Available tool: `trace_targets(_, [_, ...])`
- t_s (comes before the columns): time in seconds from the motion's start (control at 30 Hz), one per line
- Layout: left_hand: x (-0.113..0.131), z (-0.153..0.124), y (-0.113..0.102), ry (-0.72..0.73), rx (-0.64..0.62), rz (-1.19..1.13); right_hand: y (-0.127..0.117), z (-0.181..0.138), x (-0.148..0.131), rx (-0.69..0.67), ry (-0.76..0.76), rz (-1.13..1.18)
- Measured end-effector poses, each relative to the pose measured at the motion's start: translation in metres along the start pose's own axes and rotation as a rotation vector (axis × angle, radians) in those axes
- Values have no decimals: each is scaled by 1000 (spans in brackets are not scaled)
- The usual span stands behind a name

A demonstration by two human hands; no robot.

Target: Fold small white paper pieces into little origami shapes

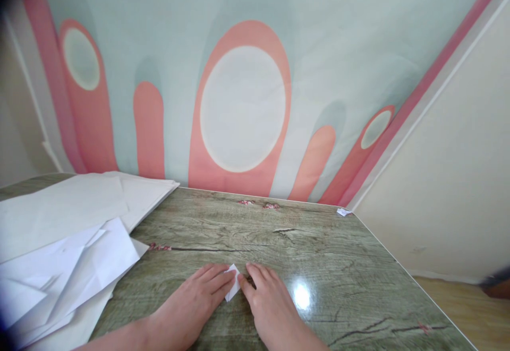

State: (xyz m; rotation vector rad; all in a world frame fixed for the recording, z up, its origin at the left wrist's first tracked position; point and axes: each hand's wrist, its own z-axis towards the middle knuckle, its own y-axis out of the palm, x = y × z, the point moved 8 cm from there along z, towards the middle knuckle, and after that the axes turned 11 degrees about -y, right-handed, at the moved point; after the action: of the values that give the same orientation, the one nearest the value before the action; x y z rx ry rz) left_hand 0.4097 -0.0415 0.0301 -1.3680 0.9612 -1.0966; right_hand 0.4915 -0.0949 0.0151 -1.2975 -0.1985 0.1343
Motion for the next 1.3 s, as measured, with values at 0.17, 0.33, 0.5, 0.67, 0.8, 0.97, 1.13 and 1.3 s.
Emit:
trace_targets(0.17, [4, 1, -2, 8, -15, 13, -9, 1, 2, 54, 24, 120])
trace_targets(0.33, [2, 1, 0, -18, -25, 57, -12, -2, 13, 152, 206, 346])
trace_targets(0.5, [1, -1, 2, -23, 30, 33, -5, -4, 22, 265, 375, 456])
trace_targets(0.67, [-2, 0, -6, -81, 112, -99, -4, -2, 22, 280, 443, 425])
trace_targets(0.8, [-16, 4, -10, -150, 157, -284, -5, 3, 19, 268, 422, 437])
trace_targets(0.97, [-44, 7, -10, -289, 255, -430, -5, 5, 18, 282, 401, 474])
trace_targets(1.13, [-43, 10, -8, -260, 233, -457, -5, 5, 16, 281, 396, 508])
trace_targets(1.3, [-42, 10, -11, -219, 228, -589, -4, 6, 15, 260, 385, 531])
